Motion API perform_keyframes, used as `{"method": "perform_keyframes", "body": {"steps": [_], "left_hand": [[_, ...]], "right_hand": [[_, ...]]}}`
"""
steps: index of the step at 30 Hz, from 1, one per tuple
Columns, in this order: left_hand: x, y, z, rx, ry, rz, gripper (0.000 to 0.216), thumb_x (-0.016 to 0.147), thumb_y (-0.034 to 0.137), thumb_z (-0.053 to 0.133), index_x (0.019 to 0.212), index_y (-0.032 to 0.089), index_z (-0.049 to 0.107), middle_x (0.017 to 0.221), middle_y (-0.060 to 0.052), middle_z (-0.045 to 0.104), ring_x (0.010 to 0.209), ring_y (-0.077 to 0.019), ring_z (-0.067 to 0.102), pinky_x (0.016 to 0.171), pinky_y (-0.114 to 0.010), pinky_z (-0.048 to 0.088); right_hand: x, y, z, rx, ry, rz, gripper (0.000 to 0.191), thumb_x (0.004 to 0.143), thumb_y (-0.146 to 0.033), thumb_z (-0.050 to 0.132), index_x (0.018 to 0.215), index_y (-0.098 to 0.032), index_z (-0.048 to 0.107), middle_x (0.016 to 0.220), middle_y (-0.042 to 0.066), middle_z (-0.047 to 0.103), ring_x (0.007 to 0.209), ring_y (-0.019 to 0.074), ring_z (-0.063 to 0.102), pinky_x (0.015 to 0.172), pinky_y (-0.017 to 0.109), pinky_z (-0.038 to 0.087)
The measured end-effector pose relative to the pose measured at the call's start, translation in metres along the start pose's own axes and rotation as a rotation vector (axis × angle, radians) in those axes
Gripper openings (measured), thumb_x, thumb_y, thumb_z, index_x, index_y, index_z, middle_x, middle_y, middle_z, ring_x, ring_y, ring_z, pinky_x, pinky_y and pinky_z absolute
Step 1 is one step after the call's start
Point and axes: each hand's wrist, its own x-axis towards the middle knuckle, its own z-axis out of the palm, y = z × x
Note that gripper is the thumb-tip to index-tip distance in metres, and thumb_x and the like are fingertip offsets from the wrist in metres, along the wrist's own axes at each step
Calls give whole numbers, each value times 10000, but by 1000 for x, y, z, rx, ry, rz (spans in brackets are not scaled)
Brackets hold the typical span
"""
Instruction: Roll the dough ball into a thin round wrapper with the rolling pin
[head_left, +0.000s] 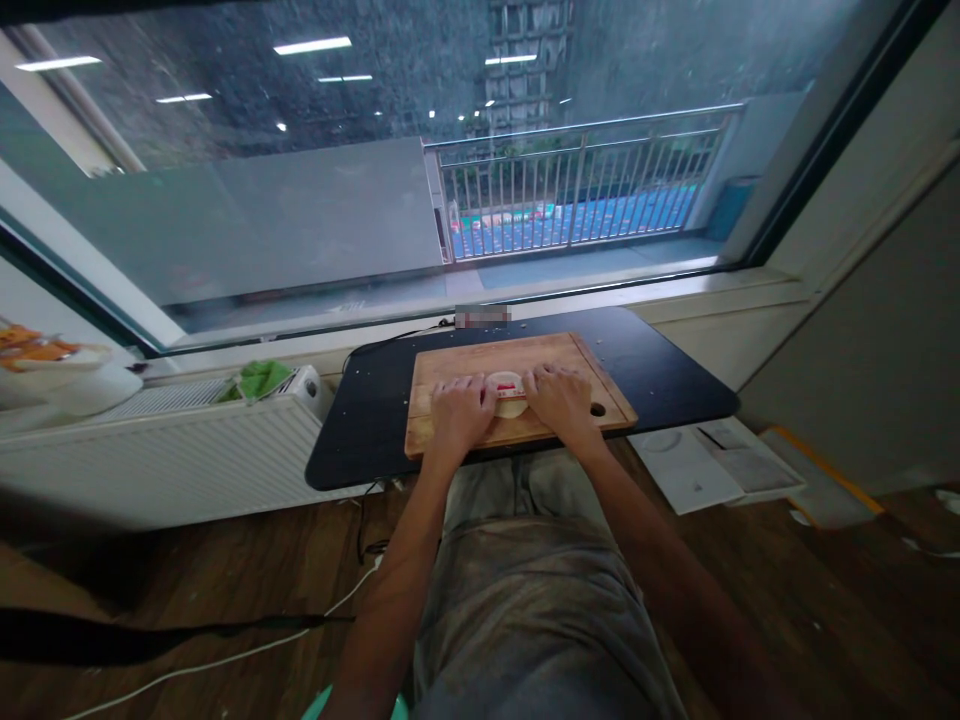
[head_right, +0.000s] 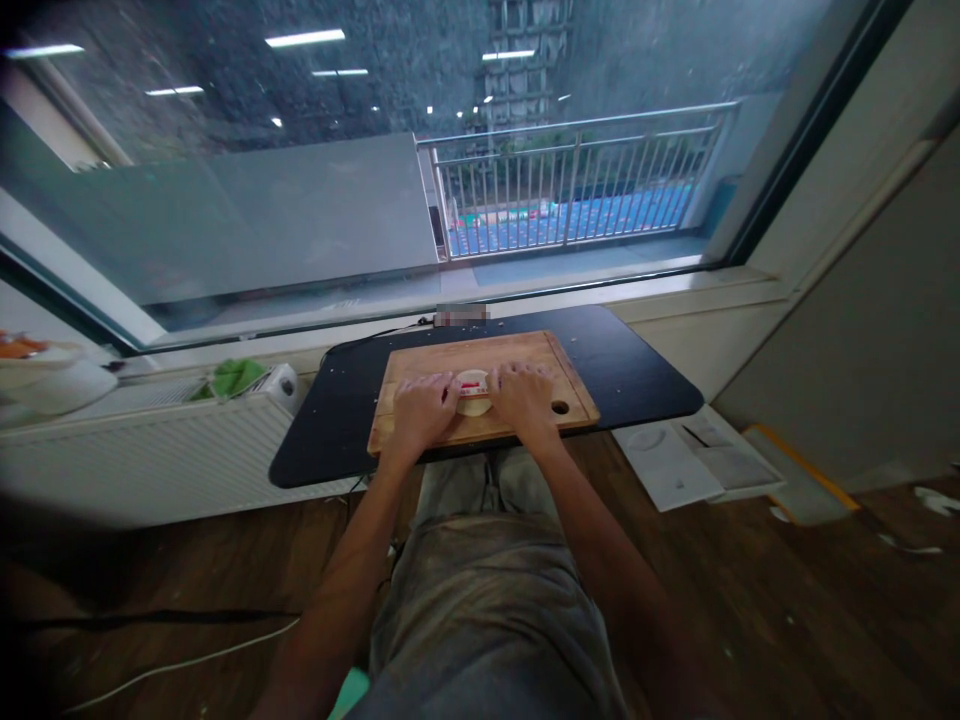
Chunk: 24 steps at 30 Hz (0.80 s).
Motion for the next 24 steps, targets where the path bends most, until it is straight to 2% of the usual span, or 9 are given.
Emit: {"method": "perform_keyframes", "body": {"steps": [7, 13, 18, 24], "left_hand": [[-20, -2, 6, -56, 55, 6, 476, 1168, 407, 421, 1438, 203, 755, 1396, -125, 795, 1261, -312, 691, 1109, -470, 414], [-31, -3, 11, -45, 93, 30, 504, 1174, 422, 401, 1518, 223, 712, 1399, -121, 784, 1272, -331, 672, 1139, -520, 420], [-38, -5, 13, -23, 92, 53, 501, 1170, 436, 416, 1561, 261, 677, 1413, -117, 772, 1300, -334, 650, 1183, -531, 415], [-25, -11, 9, 17, 24, 97, 541, 1181, 473, 373, 1636, 285, 598, 1659, -107, 627, 1490, -336, 554, 1215, -519, 428]], "right_hand": [[-23, 1, 1, 34, 65, 10, 461, 1165, -294, 400, 1111, -125, 826, 1183, 187, 836, 1123, 291, 735, 979, 368, 421], [-29, 4, 2, 54, 101, -7, 425, 1161, -276, 420, 1097, -143, 819, 1164, 153, 843, 1085, 280, 738, 965, 373, 409], [-33, 7, 7, 58, 131, -9, 410, 1158, -283, 430, 1136, -139, 813, 1222, 160, 837, 1139, 286, 725, 992, 385, 408], [-20, 7, 9, 76, 102, -24, 459, 1170, -296, 387, 1167, -143, 820, 1305, 165, 815, 1232, 294, 687, 1036, 398, 404]]}}
